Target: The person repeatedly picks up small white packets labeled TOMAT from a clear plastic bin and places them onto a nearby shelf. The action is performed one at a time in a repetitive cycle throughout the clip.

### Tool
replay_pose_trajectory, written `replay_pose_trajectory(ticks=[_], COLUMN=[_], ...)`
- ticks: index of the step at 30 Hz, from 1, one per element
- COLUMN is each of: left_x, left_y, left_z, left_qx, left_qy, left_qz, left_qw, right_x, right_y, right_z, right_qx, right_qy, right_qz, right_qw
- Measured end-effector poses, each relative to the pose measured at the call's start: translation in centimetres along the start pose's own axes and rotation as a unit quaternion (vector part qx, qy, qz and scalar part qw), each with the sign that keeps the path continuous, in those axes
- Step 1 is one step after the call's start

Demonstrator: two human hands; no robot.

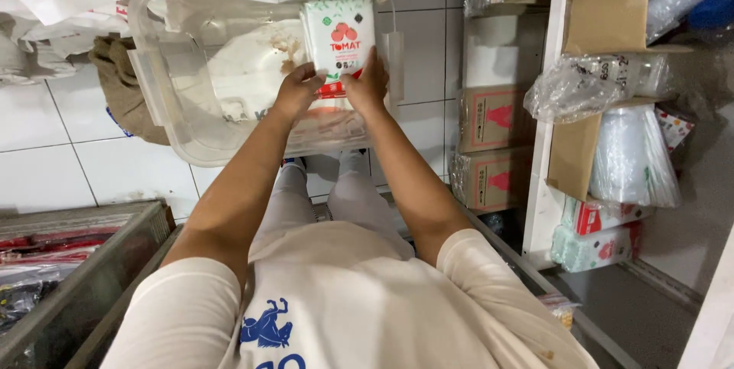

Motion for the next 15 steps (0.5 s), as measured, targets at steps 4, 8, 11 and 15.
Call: replay_pose_trajectory(ticks=[4, 8, 11, 15], left_x=[-0.6, 1.5, 3.5, 6.3], left_y=[1.1, 3.9, 8.0, 13.1], left_z=[-1.4, -1.9, -1.7, -1.6], left_qx=[0.037, -0.026, -0.084, -0.137], left_qy=[-0.021, -0.019, -0.005, 0.168], left_qz=[-0.048, -0.084, -0.052, -0.023], left_qw=[0.998, 0.996, 0.995, 0.976], right_x=[-0.6, -0.9, -1.5, -5.5], right_y=[0.7, 1.9, 3.4, 5.6], right_z=[-0.6, -0.9, -2.8, -8.5], right_qx=[-0.084, -0.182, -0.224, -0.305], right_qy=[-0.179, -0.378, -0.490, -0.581], right_qz=[0.128, 0.140, 0.160, 0.085], right_qw=[0.972, 0.897, 0.828, 0.750])
Point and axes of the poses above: each hand's wrist, its own y-axis away from the middle knuckle, its own z-axis out of the palm, x = y × z, the point moved 2 cm from there along -y, towards the middle knuckle, and after that the axes turned 6 degrees about -x, right-handed, at the moved point
